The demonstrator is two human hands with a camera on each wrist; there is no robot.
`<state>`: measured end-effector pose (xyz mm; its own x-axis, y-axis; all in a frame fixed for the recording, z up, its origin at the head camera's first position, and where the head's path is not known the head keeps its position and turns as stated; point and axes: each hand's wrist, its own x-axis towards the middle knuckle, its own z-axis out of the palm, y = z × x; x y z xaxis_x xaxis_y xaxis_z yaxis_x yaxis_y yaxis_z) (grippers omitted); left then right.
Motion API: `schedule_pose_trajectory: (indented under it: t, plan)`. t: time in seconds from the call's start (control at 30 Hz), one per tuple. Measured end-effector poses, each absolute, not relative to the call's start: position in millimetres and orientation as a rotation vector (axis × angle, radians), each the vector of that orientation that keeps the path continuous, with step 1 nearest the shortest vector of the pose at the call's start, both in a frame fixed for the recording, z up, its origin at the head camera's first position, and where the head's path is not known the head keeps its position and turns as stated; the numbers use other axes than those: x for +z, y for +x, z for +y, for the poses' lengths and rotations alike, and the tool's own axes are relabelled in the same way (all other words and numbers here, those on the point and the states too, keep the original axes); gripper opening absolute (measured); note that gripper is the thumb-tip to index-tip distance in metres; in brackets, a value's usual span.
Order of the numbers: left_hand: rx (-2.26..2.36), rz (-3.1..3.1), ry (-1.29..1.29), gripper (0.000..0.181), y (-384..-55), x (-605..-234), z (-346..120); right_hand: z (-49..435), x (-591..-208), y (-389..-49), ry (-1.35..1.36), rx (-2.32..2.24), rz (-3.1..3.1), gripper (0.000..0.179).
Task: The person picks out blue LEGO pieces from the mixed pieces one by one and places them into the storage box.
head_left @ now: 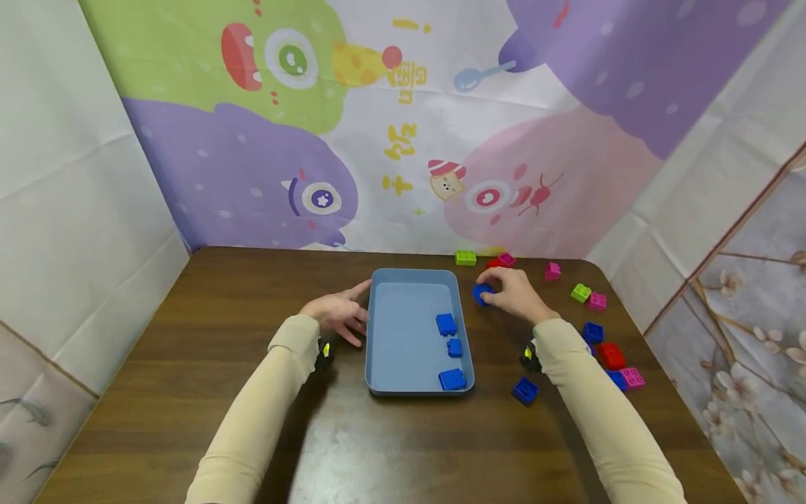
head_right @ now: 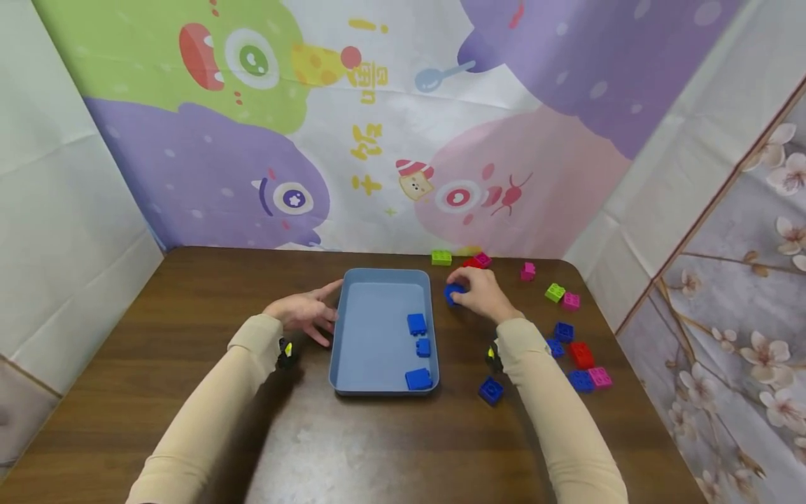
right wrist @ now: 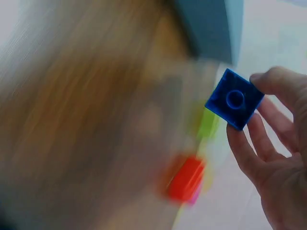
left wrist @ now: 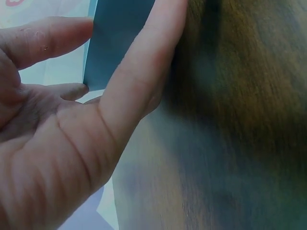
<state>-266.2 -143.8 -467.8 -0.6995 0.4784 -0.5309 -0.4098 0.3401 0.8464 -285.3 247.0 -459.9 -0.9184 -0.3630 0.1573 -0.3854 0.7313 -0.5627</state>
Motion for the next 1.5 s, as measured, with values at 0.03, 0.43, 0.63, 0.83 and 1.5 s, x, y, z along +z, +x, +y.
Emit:
schedule_pose_trajectory:
  t: [0.03, 0.43, 0.63, 0.83, 1.5]
  plan:
    - [1.462, 1.834, 0.054, 0.097, -266, -468, -143, 237, -458, -286, 0.666, 0.971, -2.885, 0.027]
    - [1.465, 1.843, 0.032, 0.094, -264, -468, -142, 166, -467, -303, 0.979, 0.664, -2.941, 0.021]
    - [1.466, 1.835, 0.018, 0.095, -259, -477, -143, 158, -484, -301, 0.988, 0.49, -2.952, 0.013]
    - [1.474, 1.832, 0.041, 0.095, -263, -479, -139, 157, -489, -296, 0.871, 0.207, -2.948, 0.012]
    - [1.452, 1.855, 0.053, 0.095, -270, -471, -145, 257, -465, -256, 0.847, 0.648, -2.93, 0.027]
